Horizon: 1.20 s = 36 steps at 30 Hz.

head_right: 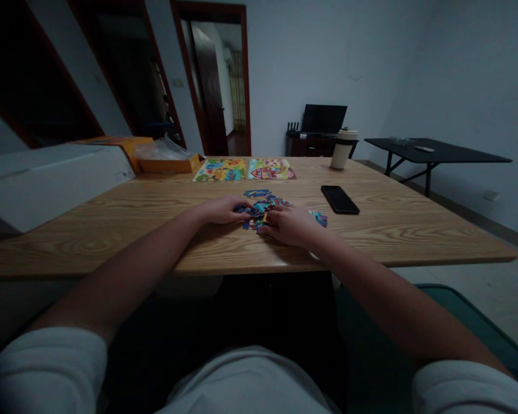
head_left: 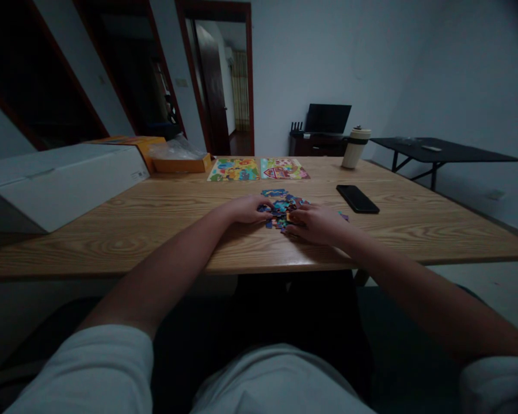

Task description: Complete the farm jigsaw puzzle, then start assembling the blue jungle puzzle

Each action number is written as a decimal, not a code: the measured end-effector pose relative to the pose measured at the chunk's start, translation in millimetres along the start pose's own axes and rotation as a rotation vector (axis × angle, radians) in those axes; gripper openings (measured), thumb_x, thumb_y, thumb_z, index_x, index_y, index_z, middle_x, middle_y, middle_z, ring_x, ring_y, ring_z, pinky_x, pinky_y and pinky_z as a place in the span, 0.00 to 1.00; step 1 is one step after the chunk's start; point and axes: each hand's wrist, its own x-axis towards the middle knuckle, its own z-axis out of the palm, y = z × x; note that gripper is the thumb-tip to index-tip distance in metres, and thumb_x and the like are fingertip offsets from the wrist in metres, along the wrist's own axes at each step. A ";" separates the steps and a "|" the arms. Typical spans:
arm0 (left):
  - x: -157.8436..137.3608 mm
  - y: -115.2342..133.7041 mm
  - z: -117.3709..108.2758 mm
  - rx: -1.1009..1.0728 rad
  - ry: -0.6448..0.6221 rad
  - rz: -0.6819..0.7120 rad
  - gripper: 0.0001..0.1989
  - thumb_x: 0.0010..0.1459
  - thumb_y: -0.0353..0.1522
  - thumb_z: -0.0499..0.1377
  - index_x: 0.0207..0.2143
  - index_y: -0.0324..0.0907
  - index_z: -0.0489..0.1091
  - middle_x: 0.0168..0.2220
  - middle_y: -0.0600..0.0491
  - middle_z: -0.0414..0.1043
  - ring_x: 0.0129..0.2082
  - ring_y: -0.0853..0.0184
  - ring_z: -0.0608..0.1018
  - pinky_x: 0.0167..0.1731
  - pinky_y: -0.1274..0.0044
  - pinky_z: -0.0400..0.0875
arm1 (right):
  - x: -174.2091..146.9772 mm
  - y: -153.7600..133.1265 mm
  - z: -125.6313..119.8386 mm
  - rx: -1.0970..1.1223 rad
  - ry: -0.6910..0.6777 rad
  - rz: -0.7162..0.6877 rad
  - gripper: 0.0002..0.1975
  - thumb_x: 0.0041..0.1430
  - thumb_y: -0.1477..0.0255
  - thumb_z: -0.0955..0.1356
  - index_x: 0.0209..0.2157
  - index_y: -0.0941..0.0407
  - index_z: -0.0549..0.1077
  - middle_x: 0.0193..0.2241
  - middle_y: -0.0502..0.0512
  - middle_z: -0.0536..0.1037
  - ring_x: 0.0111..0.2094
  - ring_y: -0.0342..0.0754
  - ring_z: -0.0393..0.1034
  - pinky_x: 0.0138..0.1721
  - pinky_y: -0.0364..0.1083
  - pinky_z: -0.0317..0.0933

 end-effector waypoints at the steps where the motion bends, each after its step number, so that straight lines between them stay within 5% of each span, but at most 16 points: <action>1: -0.2 0.5 -0.3 -0.004 -0.004 -0.003 0.19 0.60 0.43 0.56 0.50 0.47 0.73 0.49 0.50 0.75 0.46 0.60 0.73 0.47 0.73 0.64 | 0.9 -0.4 -0.7 0.012 -0.006 0.012 0.22 0.66 0.54 0.59 0.41 0.54 0.77 0.40 0.62 0.79 0.40 0.55 0.73 0.39 0.48 0.60; 9: -0.6 0.4 0.0 0.019 0.001 -0.008 0.19 0.61 0.43 0.56 0.51 0.46 0.72 0.48 0.49 0.75 0.45 0.61 0.74 0.45 0.73 0.65 | 5.2 15.7 -0.6 0.114 0.050 0.142 0.18 0.65 0.67 0.59 0.47 0.55 0.76 0.35 0.61 0.81 0.31 0.51 0.73 0.32 0.45 0.58; 17: 0.0 -3.2 0.5 0.060 0.001 -0.023 0.20 0.60 0.42 0.56 0.53 0.45 0.71 0.51 0.50 0.74 0.47 0.61 0.74 0.47 0.74 0.65 | -3.5 62.7 0.6 0.537 0.176 0.367 0.17 0.60 0.73 0.63 0.49 0.57 0.75 0.26 0.54 0.79 0.21 0.43 0.67 0.22 0.41 0.56; 24: -4.3 -13.6 -6.8 0.090 0.032 -0.159 0.27 0.57 0.45 0.59 0.56 0.44 0.69 0.55 0.46 0.72 0.52 0.57 0.72 0.50 0.71 0.64 | -3.6 104.3 1.9 0.660 0.282 0.656 0.16 0.59 0.74 0.63 0.47 0.59 0.76 0.31 0.57 0.80 0.19 0.40 0.64 0.19 0.40 0.56; 30: -6.4 -23.6 -11.4 0.051 -0.021 -0.234 0.28 0.56 0.46 0.60 0.55 0.43 0.70 0.53 0.46 0.73 0.49 0.57 0.74 0.47 0.72 0.65 | 1.6 131.1 29.9 0.520 0.228 0.694 0.14 0.57 0.76 0.64 0.42 0.59 0.78 0.35 0.58 0.81 0.28 0.44 0.73 0.28 0.40 0.62; 36: -8.5 -24.5 -14.2 -0.001 -0.037 -0.253 0.28 0.54 0.44 0.61 0.56 0.43 0.70 0.54 0.46 0.73 0.50 0.58 0.74 0.48 0.72 0.65 | -4.6 126.1 35.6 0.334 0.134 0.663 0.14 0.58 0.68 0.65 0.39 0.59 0.80 0.37 0.61 0.82 0.34 0.52 0.75 0.34 0.45 0.65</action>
